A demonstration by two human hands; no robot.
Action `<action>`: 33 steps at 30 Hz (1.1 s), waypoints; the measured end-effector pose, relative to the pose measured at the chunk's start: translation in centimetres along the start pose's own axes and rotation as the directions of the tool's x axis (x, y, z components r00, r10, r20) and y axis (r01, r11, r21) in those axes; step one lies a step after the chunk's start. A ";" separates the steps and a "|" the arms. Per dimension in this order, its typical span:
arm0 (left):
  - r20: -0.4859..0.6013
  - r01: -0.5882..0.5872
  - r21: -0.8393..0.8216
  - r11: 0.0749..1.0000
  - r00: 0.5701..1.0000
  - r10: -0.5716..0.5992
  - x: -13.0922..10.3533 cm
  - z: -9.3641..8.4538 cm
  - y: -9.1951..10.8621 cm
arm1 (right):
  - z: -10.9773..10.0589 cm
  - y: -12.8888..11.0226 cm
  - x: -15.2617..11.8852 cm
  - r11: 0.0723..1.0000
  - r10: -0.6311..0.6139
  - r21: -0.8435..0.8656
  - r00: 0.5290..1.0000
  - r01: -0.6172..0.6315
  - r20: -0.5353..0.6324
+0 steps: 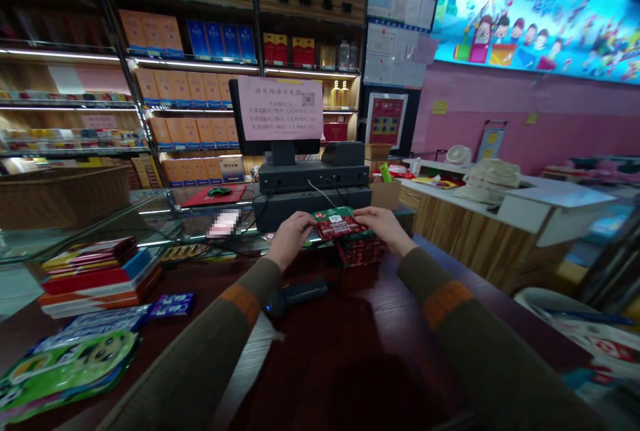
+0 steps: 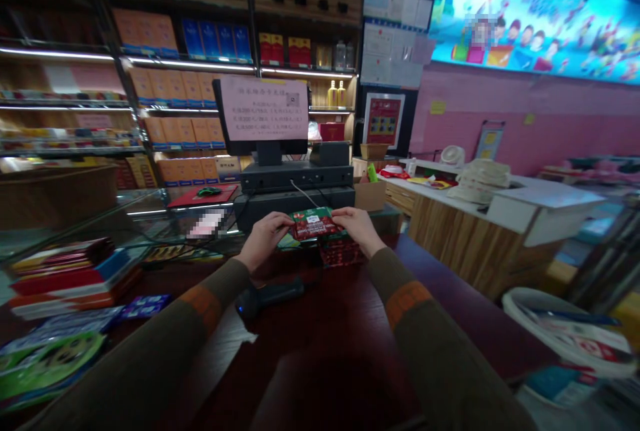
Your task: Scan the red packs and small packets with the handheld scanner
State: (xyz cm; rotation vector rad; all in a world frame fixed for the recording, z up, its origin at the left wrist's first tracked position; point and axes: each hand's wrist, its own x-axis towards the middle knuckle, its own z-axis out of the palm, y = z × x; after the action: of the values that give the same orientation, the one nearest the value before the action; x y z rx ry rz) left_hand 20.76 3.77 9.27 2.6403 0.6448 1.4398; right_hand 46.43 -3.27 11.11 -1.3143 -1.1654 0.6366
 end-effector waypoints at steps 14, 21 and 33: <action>0.061 0.046 -0.059 0.997 0.997 -0.042 2.9 6.8 0.4 | -4.5 3.4 2.7 0.998 0.044 -0.041 0.991 -0.050 -0.129; 0.090 0.083 -0.073 0.994 0.993 -0.076 3.1 8.2 0.3 | -5.2 4.8 3.3 0.996 0.036 -0.080 0.991 -0.047 -0.132; 0.101 0.145 -0.094 0.985 0.986 -0.136 2.7 9.3 -0.2 | -5.3 6.6 4.0 0.995 0.018 -0.098 0.994 -0.029 -0.108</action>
State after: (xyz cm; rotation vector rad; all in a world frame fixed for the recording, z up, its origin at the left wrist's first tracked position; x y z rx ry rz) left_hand 29.57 6.30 6.17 2.5124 0.7125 1.2664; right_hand 54.17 -0.42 6.75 -1.4309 -1.1072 0.5235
